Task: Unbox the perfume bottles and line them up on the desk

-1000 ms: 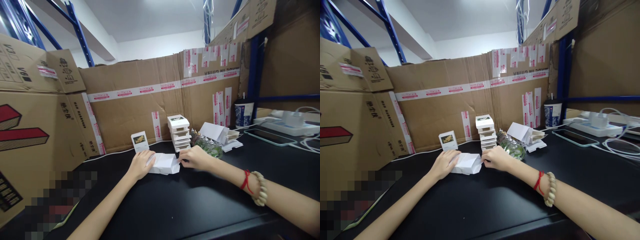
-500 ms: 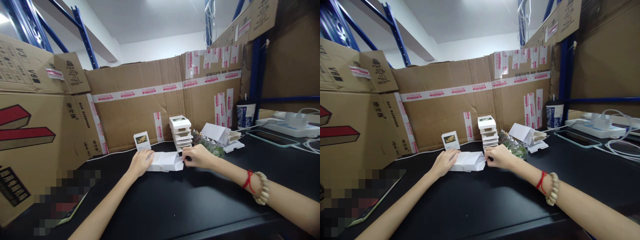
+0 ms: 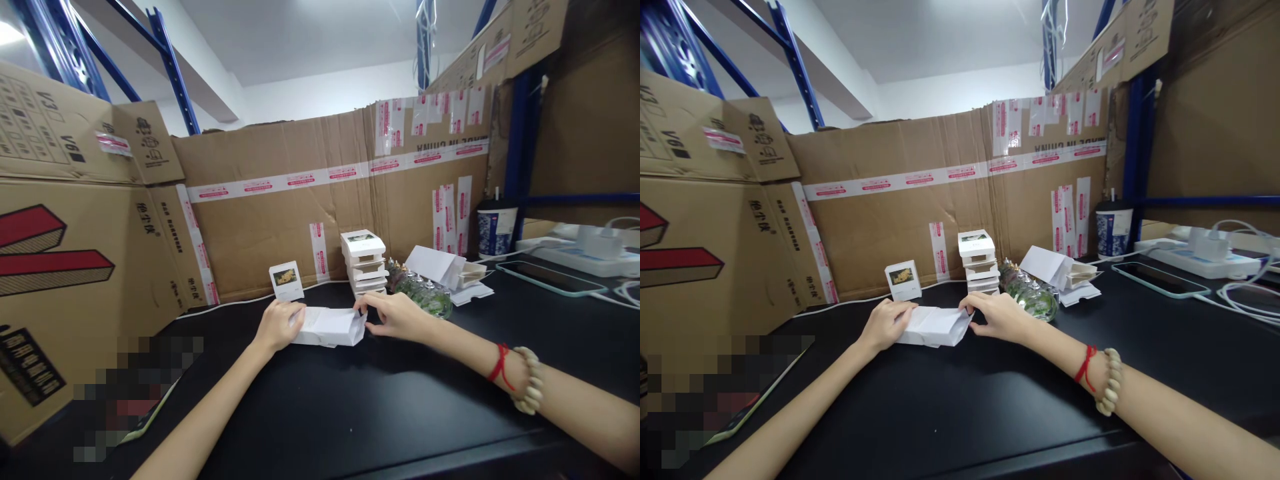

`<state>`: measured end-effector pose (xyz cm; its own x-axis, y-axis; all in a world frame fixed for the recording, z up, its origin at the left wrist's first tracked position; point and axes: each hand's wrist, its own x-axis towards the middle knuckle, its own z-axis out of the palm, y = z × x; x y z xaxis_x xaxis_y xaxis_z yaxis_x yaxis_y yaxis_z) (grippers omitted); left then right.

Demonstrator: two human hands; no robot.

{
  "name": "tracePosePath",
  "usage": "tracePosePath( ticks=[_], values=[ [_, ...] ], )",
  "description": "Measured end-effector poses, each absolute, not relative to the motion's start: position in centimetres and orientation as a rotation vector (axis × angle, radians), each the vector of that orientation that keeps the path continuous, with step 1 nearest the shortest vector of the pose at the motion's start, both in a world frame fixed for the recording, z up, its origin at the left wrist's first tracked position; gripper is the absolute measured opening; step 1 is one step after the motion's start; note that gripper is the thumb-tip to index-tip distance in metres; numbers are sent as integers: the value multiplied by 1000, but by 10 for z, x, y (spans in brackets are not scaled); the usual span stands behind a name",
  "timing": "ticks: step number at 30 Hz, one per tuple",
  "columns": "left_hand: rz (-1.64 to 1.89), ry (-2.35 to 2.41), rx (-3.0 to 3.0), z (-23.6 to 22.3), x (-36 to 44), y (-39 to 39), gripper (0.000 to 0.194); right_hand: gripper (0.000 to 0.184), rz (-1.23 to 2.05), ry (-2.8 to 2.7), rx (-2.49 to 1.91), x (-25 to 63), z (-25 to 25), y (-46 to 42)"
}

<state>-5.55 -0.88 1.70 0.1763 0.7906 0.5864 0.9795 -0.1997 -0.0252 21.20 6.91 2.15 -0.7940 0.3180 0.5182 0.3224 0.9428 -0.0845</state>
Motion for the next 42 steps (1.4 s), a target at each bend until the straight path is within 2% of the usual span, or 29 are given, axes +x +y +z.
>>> tracePosePath(
  ticks=[5,9,13,22,24,28,35,42],
  values=[
    [-659,-1591,-2130,16,-37,-12,37,53,81,-2631,-357,211,18,69],
    [-639,-1511,-2197,17,-27,-13,36,48,97,-2701,-245,210,17,70],
    [-632,-1505,-2218,17,-28,-12,37,52,86,-2695,-208,211,19,69],
    [-635,-1533,-2243,19,-29,-12,36,40,-85,-2678,-181,211,17,70],
    [-629,-1538,-2240,18,-28,-12,35,43,-149,-2638,-165,210,17,68],
    [-620,-1537,-2229,17,-27,-13,34,61,-238,-2600,-79,206,19,57],
    [-664,-1521,-2233,15,-27,-13,36,40,-299,-2637,29,202,23,43],
    [-654,-1596,-2230,18,-28,-12,37,40,-288,-2572,54,202,22,45]
  ],
)
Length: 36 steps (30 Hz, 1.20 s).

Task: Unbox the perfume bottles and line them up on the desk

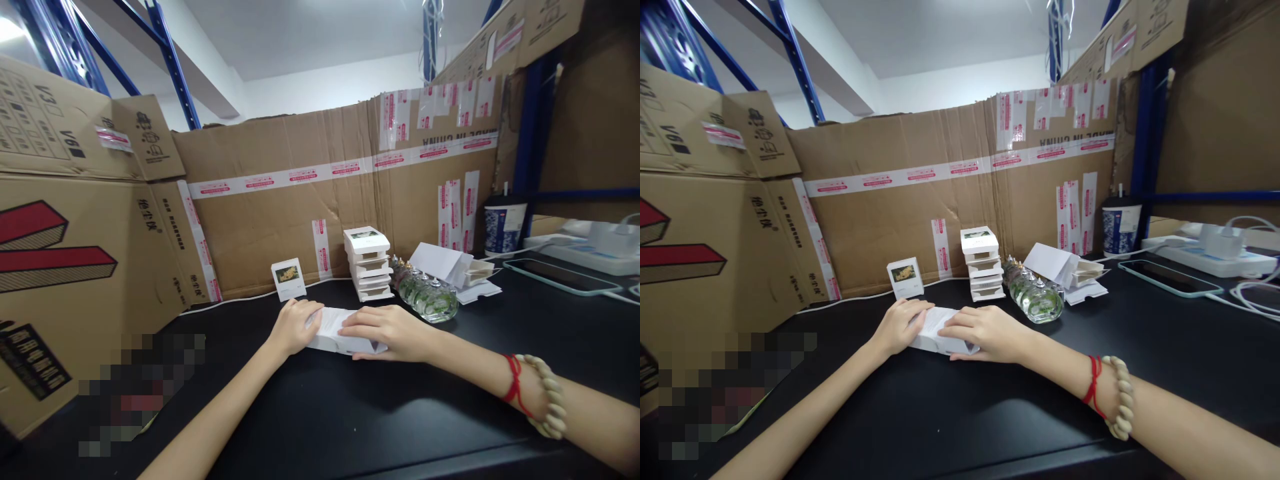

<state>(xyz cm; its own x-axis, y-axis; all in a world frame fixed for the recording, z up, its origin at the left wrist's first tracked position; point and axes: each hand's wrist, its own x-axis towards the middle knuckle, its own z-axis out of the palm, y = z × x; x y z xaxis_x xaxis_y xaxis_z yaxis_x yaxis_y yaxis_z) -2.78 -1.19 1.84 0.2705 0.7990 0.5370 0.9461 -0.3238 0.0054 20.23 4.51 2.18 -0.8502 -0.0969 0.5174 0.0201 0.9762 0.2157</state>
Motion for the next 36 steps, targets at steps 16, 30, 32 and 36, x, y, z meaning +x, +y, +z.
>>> tracePosePath(
  ticks=[16,30,32,36],
  values=[
    [-482,-2021,-1827,19,-57,-5,31,37,-315,-2366,-131,205,20,57],
    [-338,-2068,-1847,17,-39,-7,33,31,-585,-1957,40,220,30,64],
    [-357,-2052,-1873,16,-38,-7,34,33,-594,-1875,20,225,36,66],
    [-383,-2063,-1913,17,-36,-7,35,40,-649,-1554,-142,238,49,75]
  ],
)
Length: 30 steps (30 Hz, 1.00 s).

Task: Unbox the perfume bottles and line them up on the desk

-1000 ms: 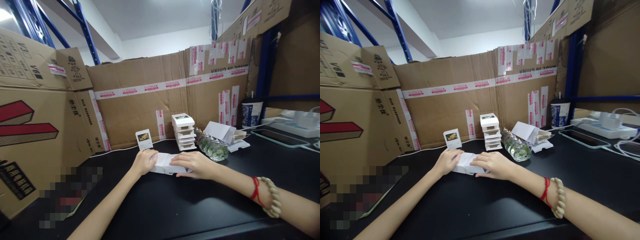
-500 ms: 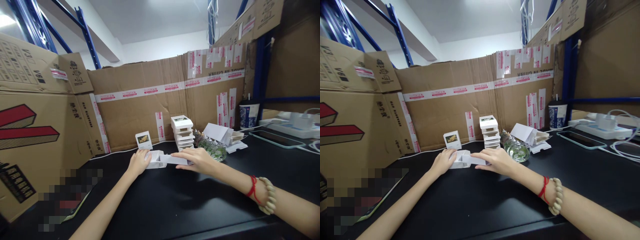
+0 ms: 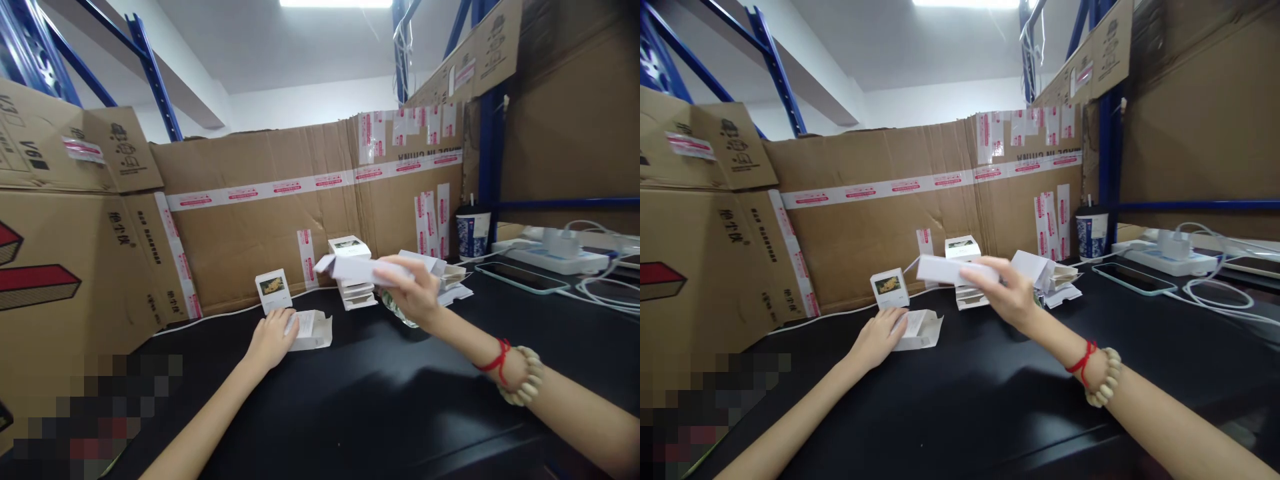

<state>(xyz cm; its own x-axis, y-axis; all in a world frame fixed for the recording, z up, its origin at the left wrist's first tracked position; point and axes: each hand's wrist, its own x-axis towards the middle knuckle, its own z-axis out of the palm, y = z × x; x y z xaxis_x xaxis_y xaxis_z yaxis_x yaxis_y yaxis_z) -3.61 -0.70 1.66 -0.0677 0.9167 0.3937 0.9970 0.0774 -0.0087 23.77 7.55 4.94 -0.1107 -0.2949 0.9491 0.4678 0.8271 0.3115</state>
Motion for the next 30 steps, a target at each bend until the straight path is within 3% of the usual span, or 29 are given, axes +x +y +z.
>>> tracePosePath(
  ticks=[6,12,21,30],
  values=[
    [-382,-2046,-1922,16,-36,-7,36,34,-451,-1185,-691,268,64,100],
    [-415,-2045,-1915,15,-36,-6,35,31,-203,-1234,-976,284,56,125],
    [-372,-2041,-1925,18,-35,-7,35,21,-227,-1475,-951,279,40,135],
    [-437,-2043,-1918,16,-35,-7,35,20,-532,-1372,-751,260,47,106]
  ],
)
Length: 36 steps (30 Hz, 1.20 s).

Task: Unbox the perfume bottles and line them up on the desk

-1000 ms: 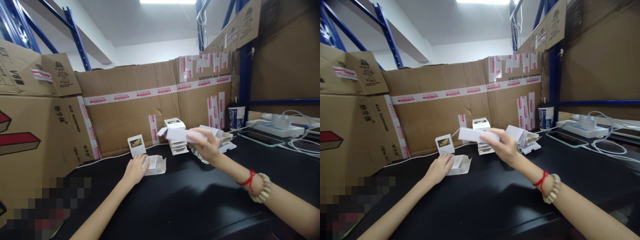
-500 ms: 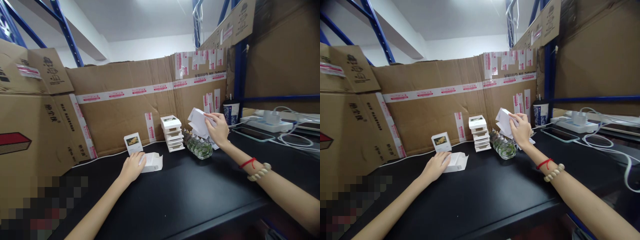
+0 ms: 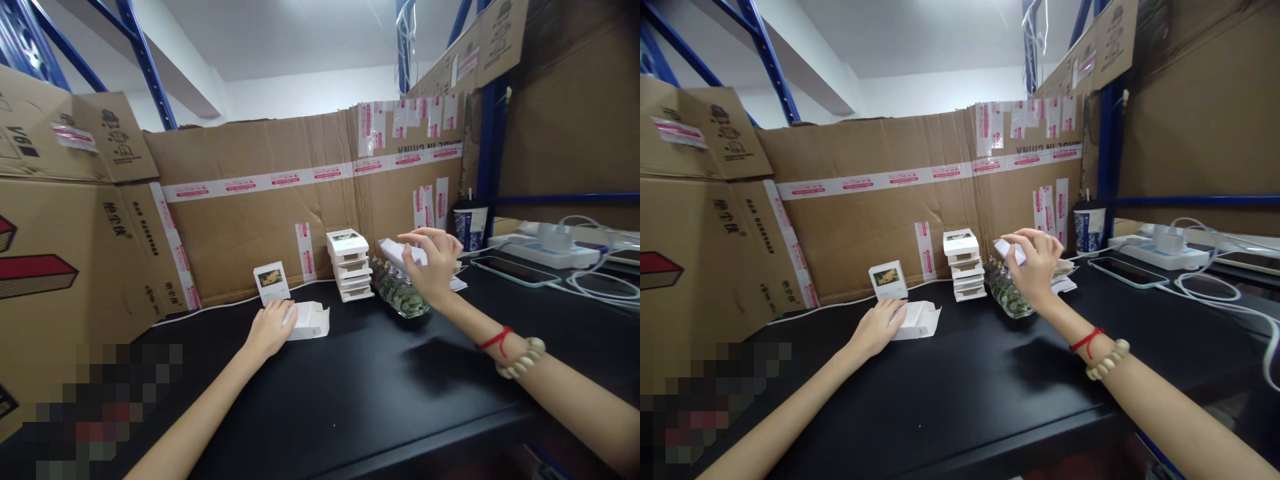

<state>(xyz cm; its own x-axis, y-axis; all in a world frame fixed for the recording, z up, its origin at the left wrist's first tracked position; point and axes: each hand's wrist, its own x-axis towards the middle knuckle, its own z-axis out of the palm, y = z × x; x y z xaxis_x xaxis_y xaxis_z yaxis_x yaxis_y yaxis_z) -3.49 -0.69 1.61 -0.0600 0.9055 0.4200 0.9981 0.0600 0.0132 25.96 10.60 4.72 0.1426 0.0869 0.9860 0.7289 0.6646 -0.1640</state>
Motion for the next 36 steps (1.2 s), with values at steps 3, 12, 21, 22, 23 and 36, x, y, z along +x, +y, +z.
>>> tracePosePath(
  ticks=[3,12,21,22,23,36],
  values=[
    [-458,-2032,-1949,17,-34,-8,36,17,-584,-1470,-558,243,46,84],
    [-592,-1757,-2280,17,-24,-12,40,11,-376,-2233,-128,218,26,60],
    [-1452,-1904,-2279,8,-2,-13,46,56,43,-2504,-156,219,20,62],
    [-1608,-1924,-2274,6,-2,-10,47,59,59,-2509,-171,219,19,63],
    [-1737,-1956,-2266,5,-2,-8,48,63,76,-2519,-197,220,17,64],
    [-1598,-2097,-2630,12,-8,-9,50,55,434,-2532,-460,224,12,68]
  ],
)
